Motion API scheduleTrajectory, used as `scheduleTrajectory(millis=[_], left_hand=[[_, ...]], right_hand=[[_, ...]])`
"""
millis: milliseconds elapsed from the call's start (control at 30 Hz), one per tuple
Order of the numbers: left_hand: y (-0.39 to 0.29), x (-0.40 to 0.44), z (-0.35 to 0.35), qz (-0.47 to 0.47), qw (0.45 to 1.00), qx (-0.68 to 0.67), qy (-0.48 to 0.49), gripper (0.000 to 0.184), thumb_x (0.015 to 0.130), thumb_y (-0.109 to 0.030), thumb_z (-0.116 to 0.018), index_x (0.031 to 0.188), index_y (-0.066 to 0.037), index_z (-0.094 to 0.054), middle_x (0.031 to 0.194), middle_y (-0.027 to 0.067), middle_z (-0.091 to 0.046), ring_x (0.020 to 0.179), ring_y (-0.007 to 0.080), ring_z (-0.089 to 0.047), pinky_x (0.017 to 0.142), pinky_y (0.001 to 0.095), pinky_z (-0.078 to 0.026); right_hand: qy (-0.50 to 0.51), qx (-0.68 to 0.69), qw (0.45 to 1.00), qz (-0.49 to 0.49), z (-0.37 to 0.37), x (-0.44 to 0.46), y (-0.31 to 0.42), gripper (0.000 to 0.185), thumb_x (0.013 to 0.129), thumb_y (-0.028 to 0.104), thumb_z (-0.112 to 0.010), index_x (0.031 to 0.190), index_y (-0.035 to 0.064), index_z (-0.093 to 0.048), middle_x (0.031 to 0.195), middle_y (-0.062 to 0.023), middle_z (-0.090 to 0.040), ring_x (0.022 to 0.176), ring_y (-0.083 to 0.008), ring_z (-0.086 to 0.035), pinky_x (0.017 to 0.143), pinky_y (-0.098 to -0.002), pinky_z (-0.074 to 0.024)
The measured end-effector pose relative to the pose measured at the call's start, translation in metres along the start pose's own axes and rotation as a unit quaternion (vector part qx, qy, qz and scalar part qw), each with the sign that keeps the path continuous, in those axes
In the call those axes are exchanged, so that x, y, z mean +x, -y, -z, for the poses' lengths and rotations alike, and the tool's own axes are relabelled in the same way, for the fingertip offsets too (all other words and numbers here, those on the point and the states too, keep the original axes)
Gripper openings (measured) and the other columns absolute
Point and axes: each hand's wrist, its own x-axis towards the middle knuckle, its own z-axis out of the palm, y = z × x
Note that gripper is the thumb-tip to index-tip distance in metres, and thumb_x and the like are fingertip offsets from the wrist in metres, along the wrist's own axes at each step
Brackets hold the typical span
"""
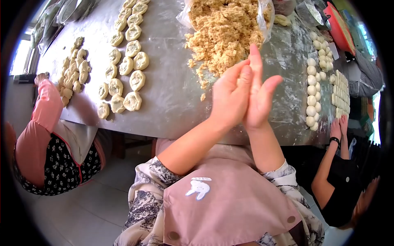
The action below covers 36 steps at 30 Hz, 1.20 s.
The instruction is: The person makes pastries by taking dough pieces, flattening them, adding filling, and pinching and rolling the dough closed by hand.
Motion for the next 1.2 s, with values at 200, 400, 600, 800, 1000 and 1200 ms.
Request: scheduleTrajectory(millis=[200,400,600,800,1000,1200], left_hand=[[-0.019,0.007,0.028,0.067,0.986,-0.118,-0.102,0.054,0.101,-0.043,-0.046,0.059,-0.009,-0.045,0.063,0.0058,-0.053,0.061,0.0153,-0.05,0.059,0.03,-0.041],[-0.027,0.003,0.04,0.087,0.961,-0.263,-0.006,0.069,0.096,-0.064,-0.031,0.088,-0.002,-0.061,0.097,0.014,-0.064,0.093,0.0234,-0.058,0.084,0.0357,-0.046],[-0.032,-0.01,0.05,0.054,0.99,-0.064,0.109,0.054,0.101,-0.047,-0.042,0.123,-0.001,-0.057,0.131,0.0102,-0.057,0.118,0.0258,-0.056,0.092,0.0371,-0.047],[-0.023,-0.003,0.048,0.014,0.98,-0.196,0.037,0.064,0.094,-0.06,-0.043,0.117,-0.002,-0.058,0.121,0.0149,-0.062,0.114,0.0288,-0.06,0.11,0.0467,-0.032],[-0.028,-0.012,0.047,-0.049,0.993,-0.061,0.092,0.053,0.096,-0.05,-0.049,0.104,0.002,-0.059,0.111,0.0144,-0.065,0.11,0.0264,-0.061,0.104,0.0428,-0.04],[-0.033,-0.015,0.038,-0.003,0.976,-0.198,0.087,0.057,0.101,-0.05,-0.038,0.132,-0.005,-0.051,0.133,0.0112,-0.053,0.11,0.0162,-0.057,0.106,0.039,-0.038]], right_hand=[[-0.007,-0.038,0.999,0.001,-0.013,-0.014,0.001,0.084,0.097,0.062,-0.026,0.152,0.0024,-0.005,0.159,-0.0131,-0.004,0.146,-0.0251,0.002,0.116,-0.0399,-0.0007],[0.007,-0.159,0.986,-0.042,-0.012,-0.03,-0.009,0.044,0.105,0.035,-0.038,0.131,-0.0005,-0.039,0.123,-0.0105,-0.052,0.11,-0.0162,-0.05,0.096,-0.0309,-0.0396],[0.037,-0.112,0.985,-0.125,-0.002,-0.027,-0.001,0.044,0.106,0.039,-0.03,0.12,0.0021,-0.051,0.092,-0.0026,-0.057,0.082,-0.0093,-0.051,0.072,-0.0269,-0.0448],[-0.025,-0.254,0.966,0.032,-0.019,-0.024,-0.006,0.05,0.104,0.048,-0.03,0.109,0.0036,-0.053,0.086,-0.0036,-0.057,0.069,-0.007,-0.051,0.06,-0.0217,-0.0427],[0.082,-0.058,0.98,-0.17,0.001,-0.027,0.004,0.062,0.101,0.057,-0.023,0.116,0.0042,-0.054,0.086,-0.0019,-0.056,0.067,-0.0067,-0.05,0.054,-0.0209,-0.0375],[-0.061,-0.177,0.982,-0.038,-0.025,-0.023,0.004,0.061,0.102,0.054,-0.024,0.108,0.0042,-0.058,0.062,0.0031,-0.049,0.055,-0.0045,-0.044,0.049,-0.0214,-0.0353]])
